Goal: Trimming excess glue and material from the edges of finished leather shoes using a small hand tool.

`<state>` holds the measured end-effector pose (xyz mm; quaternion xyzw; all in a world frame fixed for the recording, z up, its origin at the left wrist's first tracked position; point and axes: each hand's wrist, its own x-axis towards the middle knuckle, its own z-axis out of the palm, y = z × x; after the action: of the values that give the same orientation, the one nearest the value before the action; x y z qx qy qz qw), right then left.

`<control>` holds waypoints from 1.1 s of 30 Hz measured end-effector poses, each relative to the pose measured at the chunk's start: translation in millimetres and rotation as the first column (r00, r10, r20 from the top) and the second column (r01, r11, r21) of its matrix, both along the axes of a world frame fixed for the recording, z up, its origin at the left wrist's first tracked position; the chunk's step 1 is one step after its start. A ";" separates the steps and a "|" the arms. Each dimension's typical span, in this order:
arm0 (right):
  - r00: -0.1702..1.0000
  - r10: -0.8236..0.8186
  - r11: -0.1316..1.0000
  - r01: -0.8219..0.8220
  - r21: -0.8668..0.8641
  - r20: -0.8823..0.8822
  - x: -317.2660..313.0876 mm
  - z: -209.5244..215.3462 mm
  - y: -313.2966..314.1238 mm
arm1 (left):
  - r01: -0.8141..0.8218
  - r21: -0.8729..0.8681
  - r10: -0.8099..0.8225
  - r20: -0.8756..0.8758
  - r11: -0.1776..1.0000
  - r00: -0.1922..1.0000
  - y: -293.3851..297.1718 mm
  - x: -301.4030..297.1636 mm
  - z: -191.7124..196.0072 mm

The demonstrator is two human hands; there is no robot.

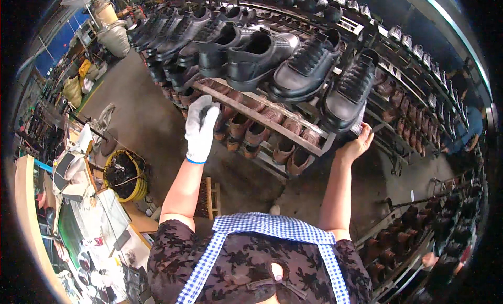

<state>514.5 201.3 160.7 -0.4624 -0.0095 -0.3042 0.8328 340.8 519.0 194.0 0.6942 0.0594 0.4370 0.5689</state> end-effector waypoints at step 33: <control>0.952 -0.305 0.949 0.300 0.093 0.035 13.2 -7.1 -4.1 | -0.174 0.829 0.044 0.178 0.532 0.983 66.2 85.7 115.4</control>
<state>527.7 197.2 153.6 -0.4142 0.0543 -0.4395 0.7952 426.5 585.2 309.4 0.8453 -0.1531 0.4923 0.1400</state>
